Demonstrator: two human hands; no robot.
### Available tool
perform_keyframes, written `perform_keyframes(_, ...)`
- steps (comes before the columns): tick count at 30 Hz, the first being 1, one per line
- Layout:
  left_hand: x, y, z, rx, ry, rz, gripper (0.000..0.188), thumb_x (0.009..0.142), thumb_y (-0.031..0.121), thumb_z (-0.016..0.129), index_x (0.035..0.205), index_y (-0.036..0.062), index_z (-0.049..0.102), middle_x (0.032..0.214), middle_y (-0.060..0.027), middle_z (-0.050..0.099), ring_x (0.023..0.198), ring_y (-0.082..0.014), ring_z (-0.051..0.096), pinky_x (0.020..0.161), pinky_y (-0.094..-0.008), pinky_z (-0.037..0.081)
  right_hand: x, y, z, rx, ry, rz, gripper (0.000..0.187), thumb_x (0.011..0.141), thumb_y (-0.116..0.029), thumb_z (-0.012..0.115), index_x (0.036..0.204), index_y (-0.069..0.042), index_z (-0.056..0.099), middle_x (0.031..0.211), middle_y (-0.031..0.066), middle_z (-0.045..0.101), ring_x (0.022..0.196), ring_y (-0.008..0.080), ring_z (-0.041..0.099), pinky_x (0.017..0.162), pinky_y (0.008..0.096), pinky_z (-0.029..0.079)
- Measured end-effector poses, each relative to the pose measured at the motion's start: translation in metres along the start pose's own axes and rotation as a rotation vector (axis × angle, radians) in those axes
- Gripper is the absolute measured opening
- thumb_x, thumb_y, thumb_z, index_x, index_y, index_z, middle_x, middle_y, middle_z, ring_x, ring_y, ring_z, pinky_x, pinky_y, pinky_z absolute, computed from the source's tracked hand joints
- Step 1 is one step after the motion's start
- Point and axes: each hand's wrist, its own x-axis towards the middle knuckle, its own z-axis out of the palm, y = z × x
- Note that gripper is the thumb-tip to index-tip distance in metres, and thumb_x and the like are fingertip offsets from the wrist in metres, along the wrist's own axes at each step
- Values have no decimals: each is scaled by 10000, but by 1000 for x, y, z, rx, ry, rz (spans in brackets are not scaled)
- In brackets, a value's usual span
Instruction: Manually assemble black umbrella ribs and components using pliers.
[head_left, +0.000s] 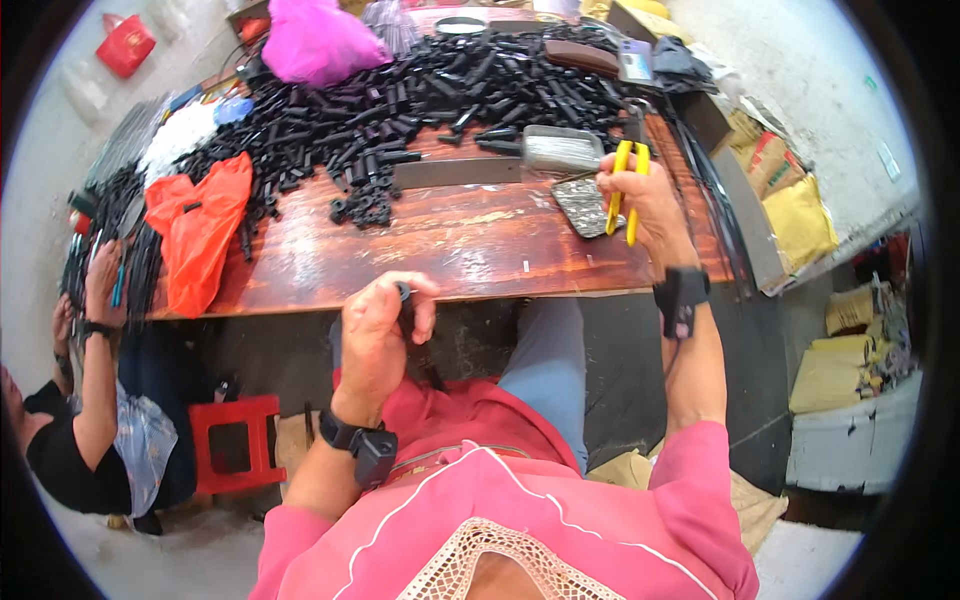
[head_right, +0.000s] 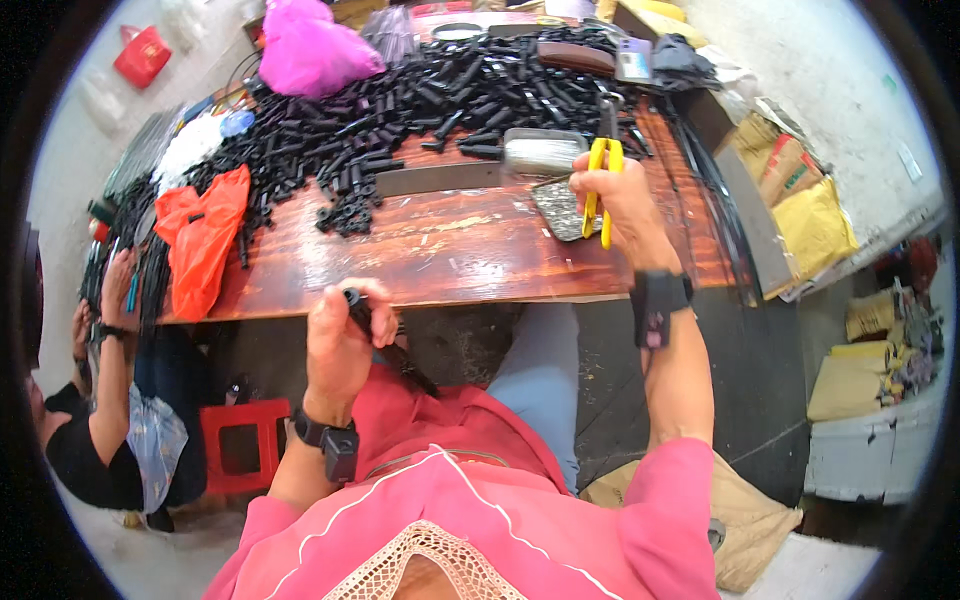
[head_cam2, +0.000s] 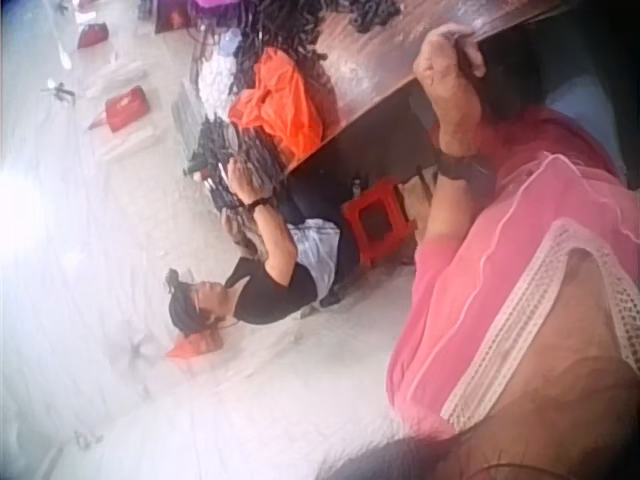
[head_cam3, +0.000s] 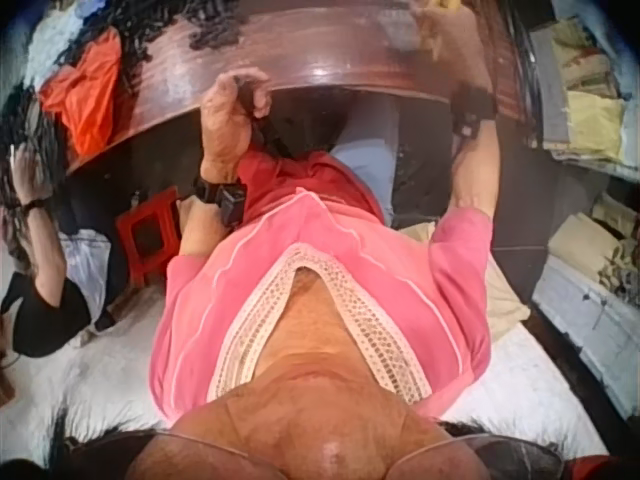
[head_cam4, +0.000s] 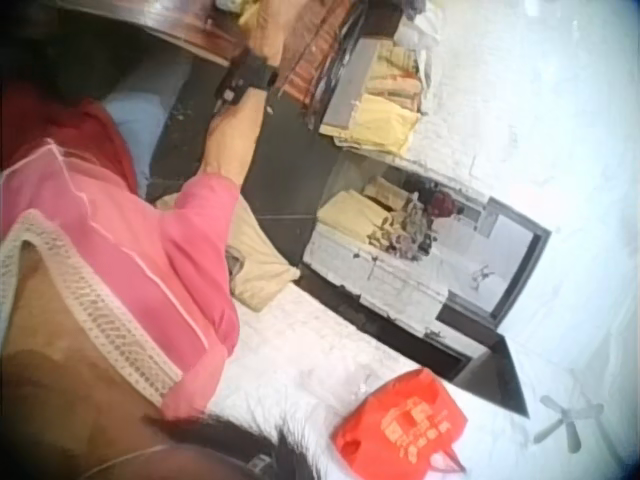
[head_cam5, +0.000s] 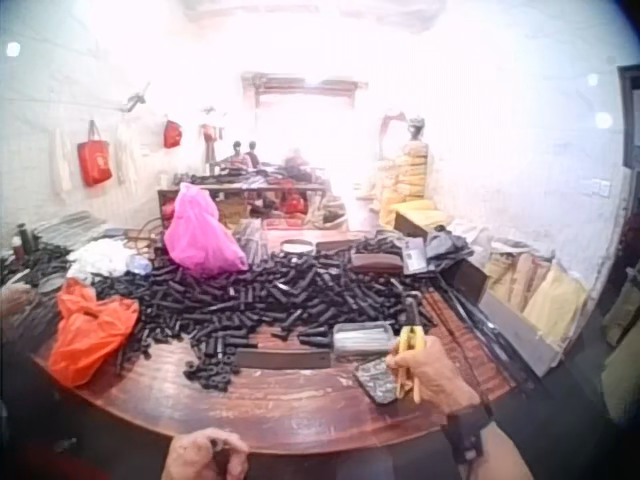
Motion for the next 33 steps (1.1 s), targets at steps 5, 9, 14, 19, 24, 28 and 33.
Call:
perform_keyframes(5, -1, 2, 0, -24, 131, -65, 663, 1015, 545, 323, 1084, -45, 617, 607, -9, 480, 546, -110, 406, 554, -276, 345, -72, -16, 102, 37, -131, -88, 168, 821, -62, 679, 974, -31, 617, 805, 19, 610, 684, 97, 583, 619, 252, 480)
perform_keyframes(9, 3, 8, 6, -107, 223, -69, 686, 1009, 555, 360, 1071, -57, 664, 581, 5, 503, 514, -49, 417, 506, -194, 322, -109, -9, 169, 60, -225, -222, 157, 852, -25, 664, 992, -10, 595, 832, 15, 604, 762, 70, 580, 656, 229, 482)
perform_keyframes(14, -2, 16, 6, -107, 351, -38, 712, 989, 568, 416, 1147, -98, 610, 582, 14, 513, 515, -36, 421, 495, -188, 314, -124, -2, 204, 214, -318, -275, 172, 868, 65, 586, 1023, 6, 541, 828, 47, 620, 640, 75, 596, 560, 229, 512)
perform_keyframes(19, -7, 20, 6, -74, 351, -31, 722, 982, 581, 421, 1175, -92, 599, 599, 26, 493, 525, -21, 416, 489, -185, 306, -127, 2, 212, 283, -299, -277, 176, 867, 80, 567, 1025, 8, 537, 844, 54, 634, 611, 69, 594, 538, 222, 508)
perform_keyframes(24, -6, 21, 5, -74, 341, -31, 727, 970, 594, 435, 1170, -85, 603, 603, 20, 501, 521, -24, 422, 478, -185, 304, -127, 0, 212, 250, -299, -298, 177, 868, 78, 564, 1028, 6, 540, 839, 49, 629, 600, 72, 592, 532, 223, 505)
perform_keyframes(28, -7, 18, 4, -98, 320, -36, 730, 957, 604, 457, 1159, -81, 608, 604, 17, 507, 517, -28, 425, 478, -183, 312, -127, 0, 210, 278, -306, -299, 178, 869, 70, 568, 1033, 6, 541, 833, 51, 624, 598, 77, 594, 526, 228, 507)
perform_keyframes(33, -7, 19, 5, -101, 314, -38, 734, 951, 608, 468, 1158, -83, 605, 628, 17, 516, 525, -27, 429, 479, -183, 317, -126, 1, 208, 249, -308, -315, 185, 867, 71, 571, 1038, 7, 544, 831, 50, 626, 599, 79, 596, 526, 229, 510)
